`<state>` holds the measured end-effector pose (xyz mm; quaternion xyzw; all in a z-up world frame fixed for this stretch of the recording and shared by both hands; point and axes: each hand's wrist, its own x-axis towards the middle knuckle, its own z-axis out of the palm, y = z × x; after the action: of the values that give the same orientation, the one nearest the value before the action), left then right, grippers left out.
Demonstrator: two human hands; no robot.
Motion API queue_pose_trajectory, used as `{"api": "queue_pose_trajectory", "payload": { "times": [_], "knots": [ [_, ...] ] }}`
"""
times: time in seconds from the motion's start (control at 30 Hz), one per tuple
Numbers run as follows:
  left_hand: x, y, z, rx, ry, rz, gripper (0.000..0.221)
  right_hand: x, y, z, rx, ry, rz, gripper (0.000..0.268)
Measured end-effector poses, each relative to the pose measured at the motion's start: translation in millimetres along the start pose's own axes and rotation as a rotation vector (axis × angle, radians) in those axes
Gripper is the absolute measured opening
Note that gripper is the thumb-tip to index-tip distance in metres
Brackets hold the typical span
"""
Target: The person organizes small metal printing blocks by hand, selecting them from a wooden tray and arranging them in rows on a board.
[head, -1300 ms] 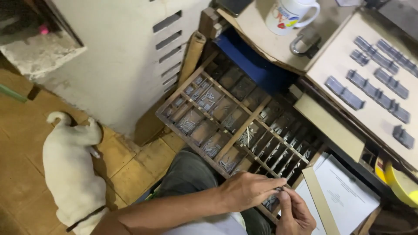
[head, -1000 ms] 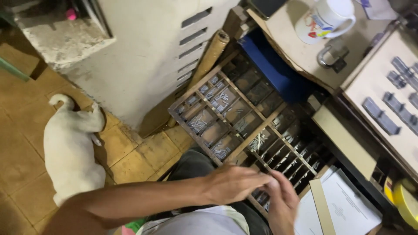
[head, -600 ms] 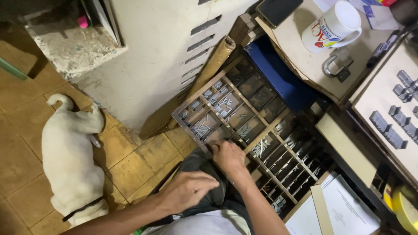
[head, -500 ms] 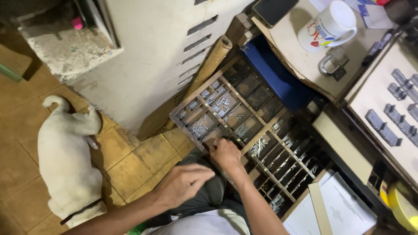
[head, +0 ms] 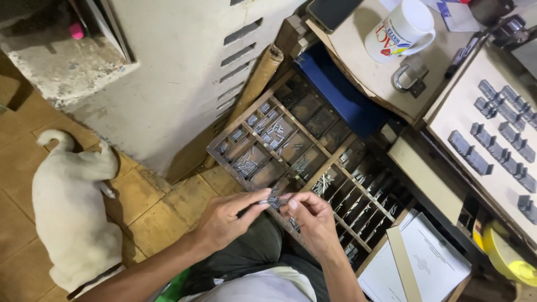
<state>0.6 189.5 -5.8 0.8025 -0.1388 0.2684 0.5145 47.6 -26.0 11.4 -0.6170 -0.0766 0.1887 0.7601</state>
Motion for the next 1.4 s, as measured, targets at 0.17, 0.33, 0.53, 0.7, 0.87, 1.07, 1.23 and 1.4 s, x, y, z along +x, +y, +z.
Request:
{"api": "queue_pose_trajectory", "payload": {
  "times": [0.17,0.33,0.53,0.7,0.87,1.07,1.23,1.4],
  "knots": [
    [-0.4,8.9,1.4,0.101,-0.031,0.167,0.043,-11.0,-8.6,10.8,-0.028,-0.033,-0.129,0.005],
    [0.4,11.0,-1.5,0.135,-0.037,0.279,0.049,-17.0,-10.4,17.6,-0.002,0.057,-0.164,0.005],
    [6.3,9.9,-8.3,0.137,-0.064,0.348,0.061,-20.6,-21.5,19.4,-0.025,0.069,-0.177,0.005],
    [15.6,-6.1,-32.7,0.14,-0.044,0.179,0.024,-6.2,-24.6,6.2,-0.562,0.122,-0.056,0.02],
    [27.8,14.7,-46.0,0.014,0.16,-0.021,0.022,34.6,26.4,4.7,-0.597,0.221,-0.011,0.013],
    [28.4,6.4,-45.1,-0.034,0.208,-0.057,0.017,63.8,72.7,1.3,-1.225,0.127,-0.002,0.021],
    [29.5,6.6,-40.1,-0.07,0.179,-0.064,0.017,103.9,76.5,21.2,-1.746,-0.305,0.267,0.024],
    [29.2,8.6,-43.2,-0.091,0.182,-0.07,0.02,136.1,111.0,6.8,-1.871,-0.424,0.297,0.026]
  ]
}}
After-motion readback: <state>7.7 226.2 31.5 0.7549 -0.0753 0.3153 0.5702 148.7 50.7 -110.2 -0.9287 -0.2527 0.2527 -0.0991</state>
